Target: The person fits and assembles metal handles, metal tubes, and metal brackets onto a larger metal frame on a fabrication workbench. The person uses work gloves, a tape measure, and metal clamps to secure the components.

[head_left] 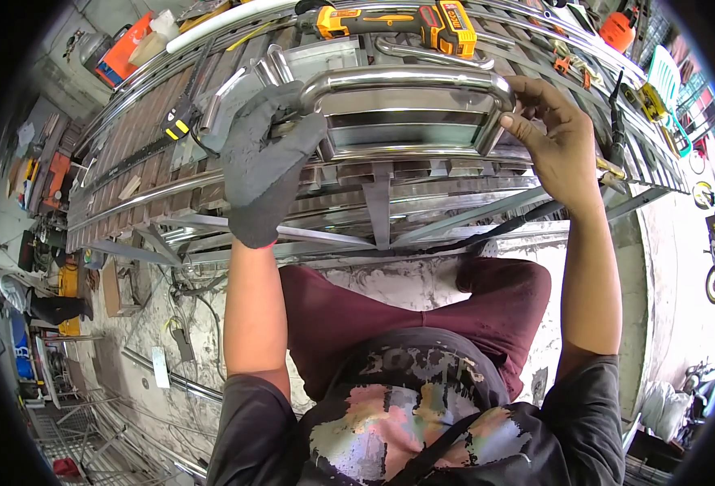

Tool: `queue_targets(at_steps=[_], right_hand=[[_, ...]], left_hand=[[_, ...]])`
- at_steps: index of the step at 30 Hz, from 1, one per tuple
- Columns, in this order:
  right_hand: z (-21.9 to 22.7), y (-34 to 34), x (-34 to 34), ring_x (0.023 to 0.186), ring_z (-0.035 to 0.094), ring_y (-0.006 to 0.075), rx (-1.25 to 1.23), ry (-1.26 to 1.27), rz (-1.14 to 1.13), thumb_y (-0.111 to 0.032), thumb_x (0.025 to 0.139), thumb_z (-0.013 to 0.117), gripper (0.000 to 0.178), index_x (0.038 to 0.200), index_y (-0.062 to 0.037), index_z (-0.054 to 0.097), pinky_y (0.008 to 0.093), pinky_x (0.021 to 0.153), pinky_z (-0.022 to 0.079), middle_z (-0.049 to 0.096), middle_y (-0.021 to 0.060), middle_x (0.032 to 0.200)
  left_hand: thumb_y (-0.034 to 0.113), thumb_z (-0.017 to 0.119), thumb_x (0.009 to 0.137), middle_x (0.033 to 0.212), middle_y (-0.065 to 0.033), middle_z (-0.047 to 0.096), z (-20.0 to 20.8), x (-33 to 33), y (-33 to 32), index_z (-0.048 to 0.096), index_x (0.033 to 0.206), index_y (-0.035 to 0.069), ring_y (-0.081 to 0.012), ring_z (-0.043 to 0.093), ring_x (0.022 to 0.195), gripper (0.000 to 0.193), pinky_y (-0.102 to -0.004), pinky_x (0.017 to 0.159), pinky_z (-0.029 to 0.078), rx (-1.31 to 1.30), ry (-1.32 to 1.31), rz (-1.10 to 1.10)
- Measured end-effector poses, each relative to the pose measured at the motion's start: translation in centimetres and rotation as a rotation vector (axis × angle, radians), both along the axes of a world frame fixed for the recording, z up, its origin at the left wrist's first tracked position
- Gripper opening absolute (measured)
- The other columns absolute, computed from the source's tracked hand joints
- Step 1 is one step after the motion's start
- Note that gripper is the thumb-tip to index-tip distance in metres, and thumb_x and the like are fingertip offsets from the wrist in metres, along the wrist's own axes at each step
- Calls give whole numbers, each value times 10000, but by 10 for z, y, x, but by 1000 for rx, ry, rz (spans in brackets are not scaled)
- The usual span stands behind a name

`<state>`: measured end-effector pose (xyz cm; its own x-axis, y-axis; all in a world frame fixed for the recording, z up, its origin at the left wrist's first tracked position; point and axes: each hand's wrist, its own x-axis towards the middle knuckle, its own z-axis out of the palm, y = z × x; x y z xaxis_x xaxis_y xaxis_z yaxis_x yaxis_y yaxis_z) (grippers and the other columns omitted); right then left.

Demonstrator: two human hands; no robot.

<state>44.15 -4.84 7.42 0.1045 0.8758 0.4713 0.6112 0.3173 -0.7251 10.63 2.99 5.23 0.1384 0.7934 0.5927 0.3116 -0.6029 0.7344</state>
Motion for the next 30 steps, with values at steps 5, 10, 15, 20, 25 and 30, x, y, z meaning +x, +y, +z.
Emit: queue_targets(at_steps=[5, 10, 15, 20, 25, 30], right_hand=[[-5, 2, 5, 971, 572, 120, 1, 7, 1, -38, 886, 793, 446, 1311, 3, 662, 272, 925, 468, 693, 34, 1095], [-5, 1, 4, 956, 561, 109, -2, 33, 12, -32, 889, 791, 451, 1318, 8, 660, 262, 919, 465, 666, 8, 1053], [-5, 3, 3, 938, 552, 95, -25, 72, 1, -26, 881, 797, 443, 1305, 11, 674, 250, 894, 466, 653, -6, 1022], [-4, 4, 5, 881, 541, 78, -19, 84, 19, -12, 876, 796, 434, 1295, 10, 686, 229, 839, 470, 651, -18, 995], [-5, 4, 4, 868, 549, 59, -19, 68, -4, -4, 865, 808, 453, 1302, 8, 685, 212, 814, 477, 647, -33, 973], [-15, -1, -16, 865, 572, 64, 148, 58, -148, -35, 810, 871, 477, 1255, 6, 705, 217, 813, 493, 654, -29, 941]], left_hand=[[133, 805, 862, 1168, -114, 707, 1, 2, 0, 753, 1080, -5, -186, 664, 1025, 263, -321, 913, 543, 87, 120, 83], [121, 792, 876, 1131, -102, 708, 3, 1, 0, 752, 1089, -17, -159, 667, 972, 257, -302, 877, 550, 31, 21, 18], [99, 785, 887, 1091, -76, 696, 5, 6, -5, 747, 1085, -39, -119, 647, 941, 244, -277, 843, 550, 43, -26, -25], [75, 781, 885, 1094, -81, 694, 2, 4, -2, 745, 1082, -39, -120, 652, 914, 231, -276, 833, 552, -84, -88, -11], [70, 775, 890, 1105, -86, 694, -5, 3, -1, 743, 1082, -39, -117, 659, 898, 223, -274, 820, 555, 42, -39, -11], [71, 770, 900, 1124, -81, 694, -7, 8, -5, 737, 1097, -38, -118, 661, 900, 228, -275, 821, 556, 1, -34, 55]])
